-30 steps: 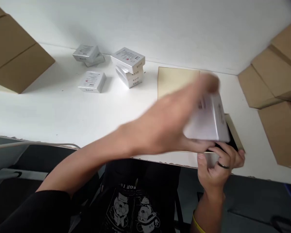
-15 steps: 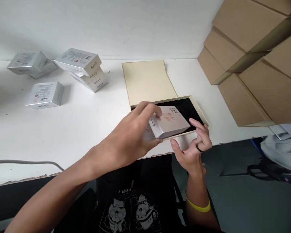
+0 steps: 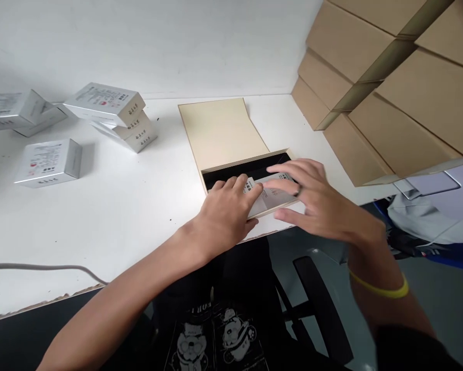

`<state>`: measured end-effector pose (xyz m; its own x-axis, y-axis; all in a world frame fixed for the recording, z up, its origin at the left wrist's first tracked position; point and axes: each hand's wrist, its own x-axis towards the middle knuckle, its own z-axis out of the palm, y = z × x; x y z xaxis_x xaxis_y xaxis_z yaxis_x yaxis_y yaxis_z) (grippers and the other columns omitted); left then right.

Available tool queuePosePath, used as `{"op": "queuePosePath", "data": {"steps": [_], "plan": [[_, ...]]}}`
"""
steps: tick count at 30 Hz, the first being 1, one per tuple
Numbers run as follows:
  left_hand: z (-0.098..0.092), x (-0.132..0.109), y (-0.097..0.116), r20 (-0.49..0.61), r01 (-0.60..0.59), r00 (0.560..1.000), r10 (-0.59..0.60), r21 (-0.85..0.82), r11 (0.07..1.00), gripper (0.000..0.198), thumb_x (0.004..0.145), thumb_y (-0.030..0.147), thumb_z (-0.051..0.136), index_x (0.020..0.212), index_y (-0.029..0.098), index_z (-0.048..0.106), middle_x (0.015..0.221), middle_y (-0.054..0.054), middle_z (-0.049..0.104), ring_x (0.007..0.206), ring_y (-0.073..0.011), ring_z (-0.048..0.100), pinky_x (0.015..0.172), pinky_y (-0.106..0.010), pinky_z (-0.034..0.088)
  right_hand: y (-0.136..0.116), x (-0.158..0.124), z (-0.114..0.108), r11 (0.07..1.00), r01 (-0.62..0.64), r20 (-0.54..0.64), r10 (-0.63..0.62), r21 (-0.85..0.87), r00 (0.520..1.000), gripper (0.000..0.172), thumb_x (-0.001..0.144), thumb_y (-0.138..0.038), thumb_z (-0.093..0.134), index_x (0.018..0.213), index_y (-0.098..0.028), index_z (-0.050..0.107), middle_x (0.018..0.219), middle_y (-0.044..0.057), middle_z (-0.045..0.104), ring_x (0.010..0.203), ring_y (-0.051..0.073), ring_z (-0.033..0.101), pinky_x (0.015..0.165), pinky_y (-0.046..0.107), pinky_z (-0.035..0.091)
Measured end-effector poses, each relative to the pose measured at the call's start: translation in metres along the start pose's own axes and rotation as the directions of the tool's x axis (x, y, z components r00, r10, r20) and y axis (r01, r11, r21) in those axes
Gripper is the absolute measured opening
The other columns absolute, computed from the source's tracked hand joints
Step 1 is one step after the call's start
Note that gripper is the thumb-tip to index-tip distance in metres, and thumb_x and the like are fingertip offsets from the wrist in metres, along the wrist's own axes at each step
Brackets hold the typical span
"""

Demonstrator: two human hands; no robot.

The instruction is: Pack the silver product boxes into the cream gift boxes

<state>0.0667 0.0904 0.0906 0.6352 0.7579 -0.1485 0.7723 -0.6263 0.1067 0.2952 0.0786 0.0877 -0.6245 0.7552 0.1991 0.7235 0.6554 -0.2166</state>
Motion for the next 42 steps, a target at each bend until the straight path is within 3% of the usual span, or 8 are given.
{"op": "queuePosePath", "data": {"steps": [6, 24, 26, 29, 31, 34, 38, 42], "plan": [[0.008, -0.018, -0.011, 0.002, 0.042, 0.999, -0.042, 0.014, 0.999, 0.063, 0.095, 0.042, 0.066, 0.151, 0.024, 0.044, 0.126, -0.015, 0.060, 0.107, -0.0307, 0.063, 0.094, -0.043, 0.050, 0.020, 0.037, 0.006, 0.999, -0.005, 0.458, -0.011, 0.034, 0.889, 0.078, 0.092, -0.083, 0.049, 0.150, -0.031, 0.053, 0.142, 0.011, 0.059, 0.131, 0.037, 0.052, 0.105, 0.055, 0.044], [0.015, -0.074, -0.027, -0.175, 0.028, 0.981, -0.078, -0.272, 0.962, 0.071, 0.093, 0.051, 0.074, 0.153, 0.023, 0.049, 0.133, -0.016, 0.061, 0.117, -0.0302, 0.062, 0.100, -0.043, 0.050, 0.008, 0.049, 0.048, 0.802, 0.547, 0.182, -0.516, -0.241, 0.837, 0.058, 0.105, -0.062, 0.037, 0.117, -0.016, 0.070, 0.117, 0.016, 0.071, 0.098, 0.031, 0.070, 0.078, 0.046, 0.059], [0.017, -0.084, -0.032, -0.445, -0.034, 0.882, -0.157, -0.392, 0.919, 0.064, 0.097, 0.054, 0.068, 0.148, 0.019, 0.051, 0.134, -0.014, 0.062, 0.122, -0.0279, 0.060, 0.102, -0.043, 0.052, 0.009, 0.048, 0.051, 0.795, 0.554, 0.142, -0.536, -0.246, 0.832, 0.054, 0.105, -0.059, 0.037, 0.120, -0.015, 0.067, 0.114, 0.015, 0.071, 0.096, 0.030, 0.071, 0.074, 0.045, 0.061], [0.021, -0.097, -0.069, -0.679, 0.181, 0.536, -0.501, -0.487, 0.854, 0.042, 0.102, 0.045, 0.060, 0.135, 0.019, 0.055, 0.129, -0.013, 0.064, 0.125, -0.0282, 0.058, 0.105, -0.047, 0.052, 0.016, 0.044, 0.058, 0.776, 0.575, 0.109, -0.568, -0.258, 0.816, 0.052, 0.105, -0.054, 0.035, 0.129, -0.016, 0.060, 0.122, 0.016, 0.069, 0.103, 0.031, 0.072, 0.075, 0.045, 0.064], [0.027, -0.103, -0.116, -0.666, 0.449, 0.286, -0.690, -0.543, 0.710, 0.043, 0.098, 0.036, 0.068, 0.136, 0.022, 0.052, 0.136, -0.015, 0.060, 0.132, -0.0318, 0.052, 0.110, -0.053, 0.047, 0.020, 0.040, 0.062, 0.778, 0.571, 0.121, -0.561, -0.262, 0.819, 0.053, 0.105, -0.053, 0.033, 0.136, -0.016, 0.055, 0.130, 0.016, 0.067, 0.106, 0.030, 0.072, 0.076, 0.045, 0.065], [0.041, -0.108, -0.195, -0.455, 0.666, 0.085, -0.887, -0.635, 0.390, 0.092, 0.073, 0.036, 0.092, 0.146, 0.019, 0.038, 0.154, -0.021, 0.041, 0.145, -0.0430, 0.034, 0.114, -0.066, 0.035, 0.019, 0.038, 0.063, 0.832, 0.496, 0.118, -0.482, -0.248, 0.868, 0.061, 0.105, -0.057, 0.031, 0.151, -0.020, 0.043, 0.136, 0.015, 0.065, 0.104, 0.030, 0.073, 0.071, 0.044, 0.066], [0.049, -0.114, -0.246, -0.188, 0.772, 0.023, -0.982, -0.621, 0.137, 0.109, 0.069, 0.040, 0.092, 0.151, 0.017, 0.025, 0.147, -0.021, 0.047, 0.139, -0.0426, 0.039, 0.111, -0.070, 0.031, 0.009, 0.037, 0.056, 0.902, 0.395, 0.066, -0.390, -0.175, 0.918, 0.068, 0.104, -0.062, 0.030, 0.164, -0.029, 0.026, 0.135, 0.012, 0.066, 0.102, 0.032, 0.073, 0.072, 0.047, 0.065], [0.028, -0.132, -0.226, -0.308, 0.729, 0.062, -0.949, -0.636, 0.254, 0.087, 0.082, 0.054, 0.078, 0.143, 0.022, 0.026, 0.137, -0.012, 0.054, 0.121, -0.0301, 0.050, 0.097, -0.054, 0.043, 0.006, 0.025, 0.046, 0.955, 0.295, 0.029, -0.295, -0.009, 0.955, 0.073, 0.103, -0.066, 0.032, 0.166, -0.031, 0.023, 0.149, 0.014, 0.056, 0.125, 0.038, 0.063, 0.088, 0.057, 0.062]]}}
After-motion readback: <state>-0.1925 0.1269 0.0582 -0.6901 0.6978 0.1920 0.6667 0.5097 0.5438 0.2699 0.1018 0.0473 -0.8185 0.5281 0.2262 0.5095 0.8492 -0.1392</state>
